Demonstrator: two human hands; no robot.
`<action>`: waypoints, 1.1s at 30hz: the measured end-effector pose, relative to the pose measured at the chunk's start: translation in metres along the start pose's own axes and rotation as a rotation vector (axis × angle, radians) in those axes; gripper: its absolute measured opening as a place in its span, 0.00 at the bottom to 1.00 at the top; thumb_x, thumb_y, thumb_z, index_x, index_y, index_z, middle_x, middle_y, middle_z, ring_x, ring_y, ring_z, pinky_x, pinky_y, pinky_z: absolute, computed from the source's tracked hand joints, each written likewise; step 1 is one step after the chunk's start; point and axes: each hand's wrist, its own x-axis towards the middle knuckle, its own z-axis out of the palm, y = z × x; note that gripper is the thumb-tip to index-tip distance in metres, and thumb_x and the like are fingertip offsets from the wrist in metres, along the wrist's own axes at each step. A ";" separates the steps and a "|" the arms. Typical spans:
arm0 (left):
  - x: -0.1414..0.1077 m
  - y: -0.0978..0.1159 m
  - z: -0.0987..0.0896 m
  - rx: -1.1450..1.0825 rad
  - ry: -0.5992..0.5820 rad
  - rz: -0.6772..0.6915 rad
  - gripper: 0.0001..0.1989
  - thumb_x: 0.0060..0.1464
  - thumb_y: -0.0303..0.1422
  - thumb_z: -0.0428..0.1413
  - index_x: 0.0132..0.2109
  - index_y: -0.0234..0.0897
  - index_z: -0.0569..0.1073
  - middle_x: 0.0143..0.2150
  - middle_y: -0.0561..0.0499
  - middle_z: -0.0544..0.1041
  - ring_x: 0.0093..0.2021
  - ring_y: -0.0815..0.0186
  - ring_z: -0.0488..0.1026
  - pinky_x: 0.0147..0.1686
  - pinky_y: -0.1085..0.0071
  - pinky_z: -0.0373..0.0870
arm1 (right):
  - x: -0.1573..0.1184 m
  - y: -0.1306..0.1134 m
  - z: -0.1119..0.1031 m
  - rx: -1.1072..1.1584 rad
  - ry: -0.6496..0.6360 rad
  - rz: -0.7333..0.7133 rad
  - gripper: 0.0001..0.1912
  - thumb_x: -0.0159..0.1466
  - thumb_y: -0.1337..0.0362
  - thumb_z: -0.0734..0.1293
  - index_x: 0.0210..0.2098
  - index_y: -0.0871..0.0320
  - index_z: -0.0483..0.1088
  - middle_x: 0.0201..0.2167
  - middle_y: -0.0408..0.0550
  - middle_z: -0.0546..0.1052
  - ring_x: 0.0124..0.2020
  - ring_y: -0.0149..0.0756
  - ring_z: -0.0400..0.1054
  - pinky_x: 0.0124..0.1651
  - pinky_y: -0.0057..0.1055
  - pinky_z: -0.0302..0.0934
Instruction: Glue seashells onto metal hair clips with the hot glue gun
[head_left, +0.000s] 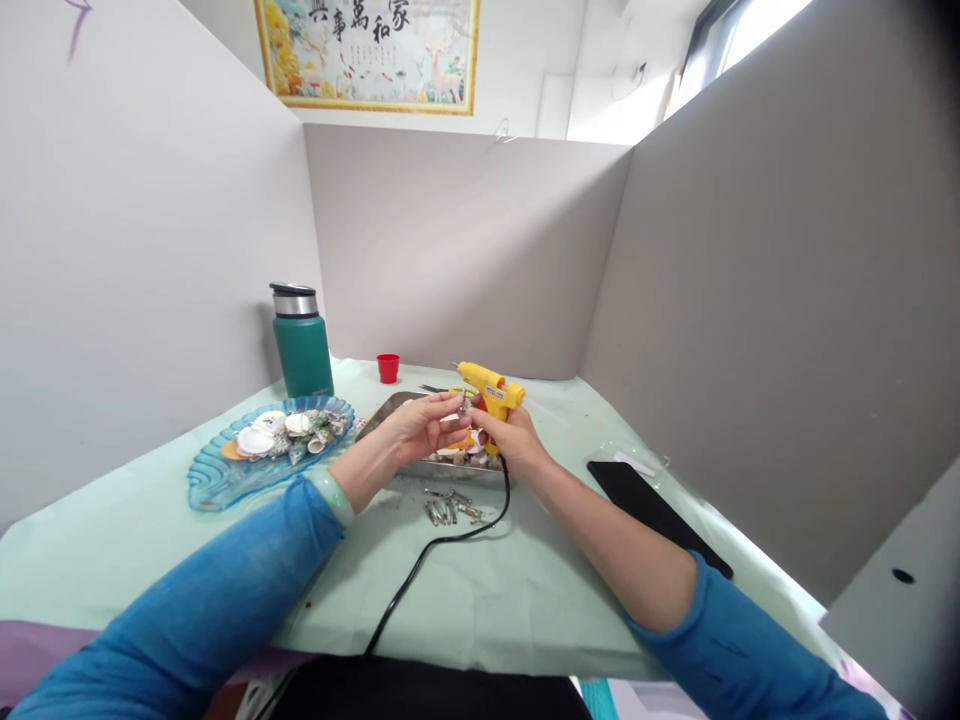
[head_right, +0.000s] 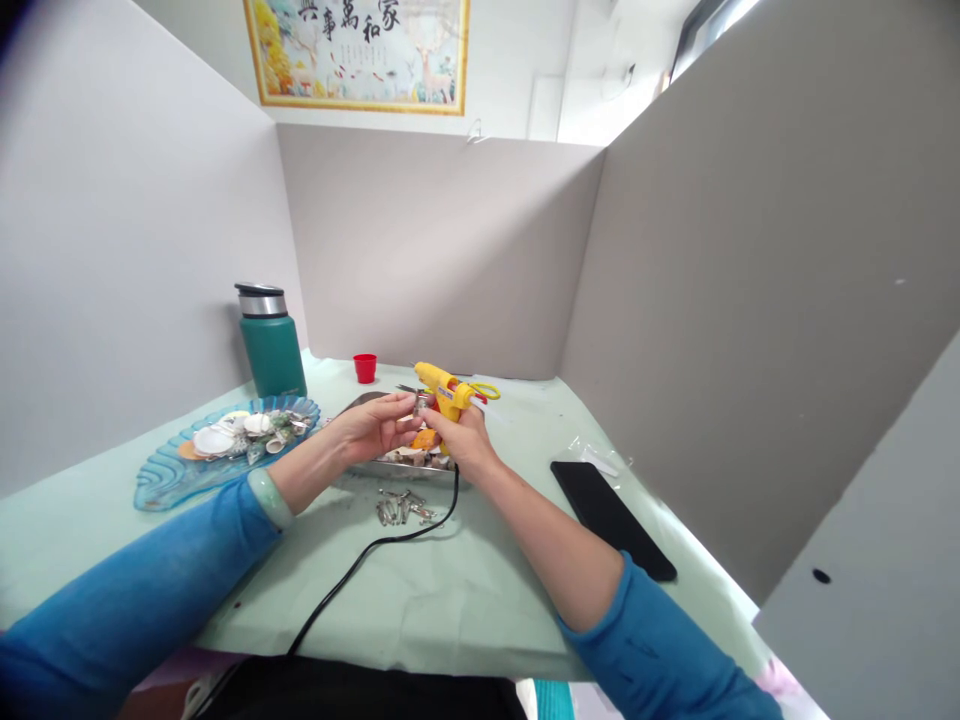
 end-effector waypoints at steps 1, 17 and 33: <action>0.001 -0.001 0.000 -0.006 -0.006 -0.001 0.05 0.52 0.23 0.56 0.38 0.32 0.72 0.32 0.49 0.77 0.30 0.67 0.77 0.29 0.72 0.76 | 0.000 0.000 0.000 -0.009 -0.004 -0.005 0.15 0.48 0.59 0.72 0.33 0.58 0.70 0.24 0.41 0.71 0.23 0.29 0.64 0.23 0.26 0.59; 0.003 0.020 -0.010 -0.148 0.156 0.040 0.03 0.55 0.22 0.52 0.34 0.29 0.71 0.24 0.49 0.73 0.23 0.71 0.73 0.24 0.78 0.73 | -0.003 -0.016 -0.011 -0.139 -0.230 -0.037 0.16 0.55 0.51 0.67 0.32 0.60 0.72 0.21 0.45 0.73 0.18 0.30 0.64 0.17 0.26 0.59; 0.006 0.024 -0.016 -0.085 0.178 0.085 0.03 0.55 0.21 0.53 0.35 0.28 0.71 0.24 0.49 0.73 0.22 0.71 0.73 0.24 0.78 0.74 | -0.006 -0.012 -0.009 -0.165 -0.212 -0.025 0.15 0.54 0.52 0.68 0.28 0.59 0.72 0.14 0.42 0.69 0.15 0.29 0.60 0.17 0.27 0.57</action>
